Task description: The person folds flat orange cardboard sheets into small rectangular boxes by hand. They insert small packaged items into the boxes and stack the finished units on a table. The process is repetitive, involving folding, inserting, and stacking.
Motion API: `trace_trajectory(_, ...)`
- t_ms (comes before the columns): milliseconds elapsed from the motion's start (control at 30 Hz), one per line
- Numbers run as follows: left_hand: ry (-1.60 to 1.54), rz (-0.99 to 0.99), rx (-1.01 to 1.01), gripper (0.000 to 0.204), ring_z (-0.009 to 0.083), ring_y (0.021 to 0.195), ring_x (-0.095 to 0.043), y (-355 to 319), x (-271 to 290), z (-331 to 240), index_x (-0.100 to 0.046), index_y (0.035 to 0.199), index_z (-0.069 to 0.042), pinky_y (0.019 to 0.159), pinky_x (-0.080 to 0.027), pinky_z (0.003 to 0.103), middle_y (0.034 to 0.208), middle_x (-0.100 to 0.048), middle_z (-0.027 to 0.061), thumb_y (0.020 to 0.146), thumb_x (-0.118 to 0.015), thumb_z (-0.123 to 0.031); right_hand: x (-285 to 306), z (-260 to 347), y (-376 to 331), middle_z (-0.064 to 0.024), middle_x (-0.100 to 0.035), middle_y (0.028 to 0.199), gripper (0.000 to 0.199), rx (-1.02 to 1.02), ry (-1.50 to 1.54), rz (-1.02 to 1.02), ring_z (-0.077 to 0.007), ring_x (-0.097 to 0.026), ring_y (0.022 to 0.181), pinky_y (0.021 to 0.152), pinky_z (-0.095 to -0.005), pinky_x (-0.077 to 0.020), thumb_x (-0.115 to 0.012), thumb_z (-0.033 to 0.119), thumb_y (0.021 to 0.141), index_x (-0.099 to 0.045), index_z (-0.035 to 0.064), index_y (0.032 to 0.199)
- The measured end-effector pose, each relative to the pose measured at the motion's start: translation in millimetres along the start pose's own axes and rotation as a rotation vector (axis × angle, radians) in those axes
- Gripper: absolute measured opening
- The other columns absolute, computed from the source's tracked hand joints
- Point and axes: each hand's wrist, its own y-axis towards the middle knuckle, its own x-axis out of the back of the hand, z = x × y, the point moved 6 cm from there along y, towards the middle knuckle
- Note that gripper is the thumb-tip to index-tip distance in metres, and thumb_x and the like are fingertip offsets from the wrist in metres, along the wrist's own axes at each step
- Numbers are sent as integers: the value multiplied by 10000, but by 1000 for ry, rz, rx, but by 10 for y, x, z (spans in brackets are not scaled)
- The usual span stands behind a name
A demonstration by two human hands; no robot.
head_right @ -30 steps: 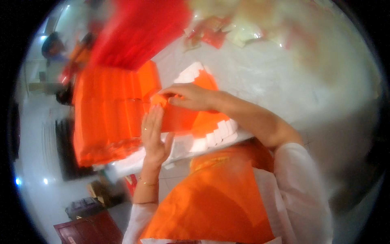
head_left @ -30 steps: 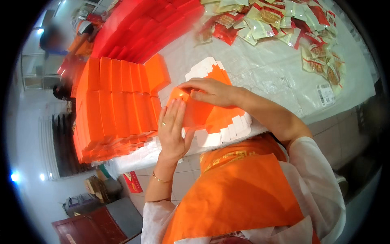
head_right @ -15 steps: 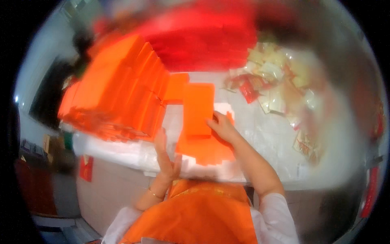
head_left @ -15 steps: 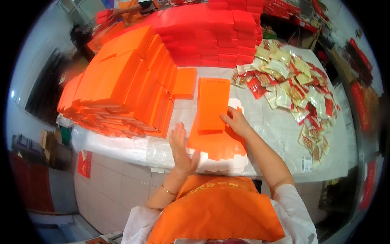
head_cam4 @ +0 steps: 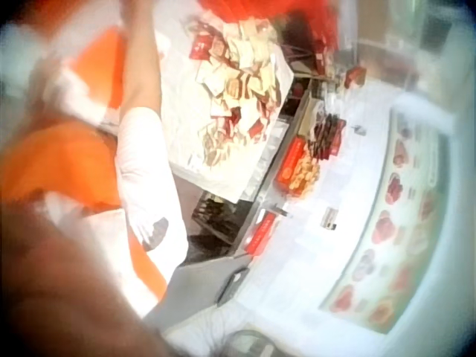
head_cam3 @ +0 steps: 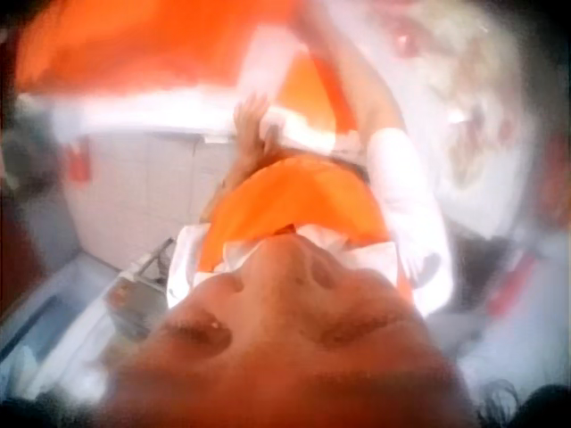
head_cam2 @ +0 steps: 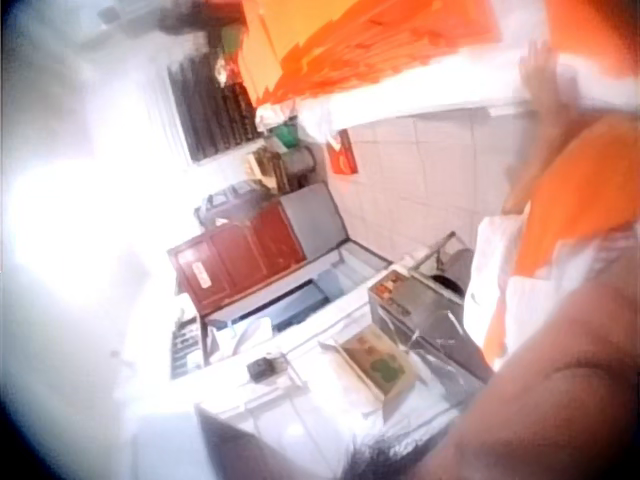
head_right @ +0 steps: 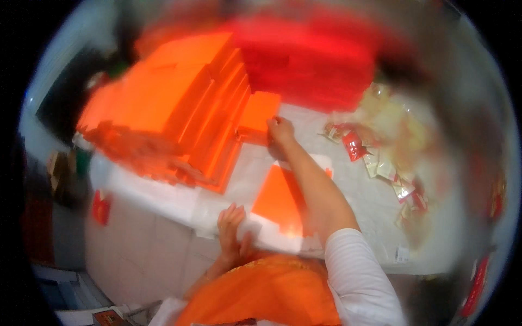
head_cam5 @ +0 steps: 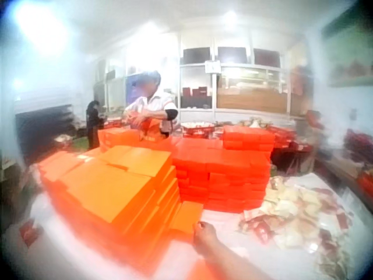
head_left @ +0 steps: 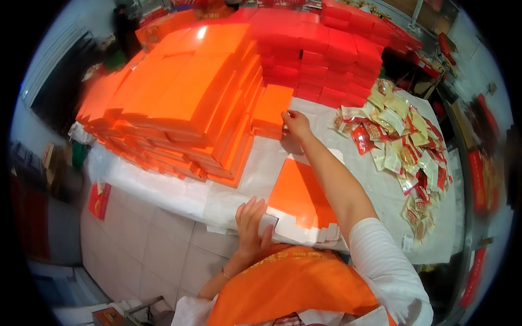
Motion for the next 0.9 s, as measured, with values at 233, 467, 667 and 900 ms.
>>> trace_trajectory(233,-101,90,280,412,385,1023,-523,29,-302,315,-517,1224,64,890,-427,427,1120,-556,214,836,-588,-55,342,398,-1006,-73,-644,921,277,34,291,67,-144,-613,817,710,-290,-509,-571,173,933,-588,-8,1142)
trace_trajectory(467,-77,210,356,343,338,895,-569,199,-632,511,-575,1165,20,797,-467,412,954,-582,178,833,-595,-60,1358,201,-2547,-166,-581,1039,259,213,-416,-217,-330,-569,926,841,-374,-469,-593,34,823,-621,28,1080)
trace_trajectory(667,-195,202,516,189,238,732,-589,436,-803,531,-633,1002,13,686,-489,346,903,-597,134,821,-611,-36,1276,174,-2824,-134,-539,1145,401,280,-533,-227,-310,-491,1079,942,-367,-417,-666,34,775,-606,31,1171)
trace_trajectory(900,-358,315,632,170,87,668,-535,810,-839,388,-567,1034,24,594,-437,237,799,-609,57,865,-556,19,1387,133,-2766,-129,-537,1149,424,276,-457,-166,-312,-504,1073,935,-370,-427,-673,40,772,-593,34,1188)
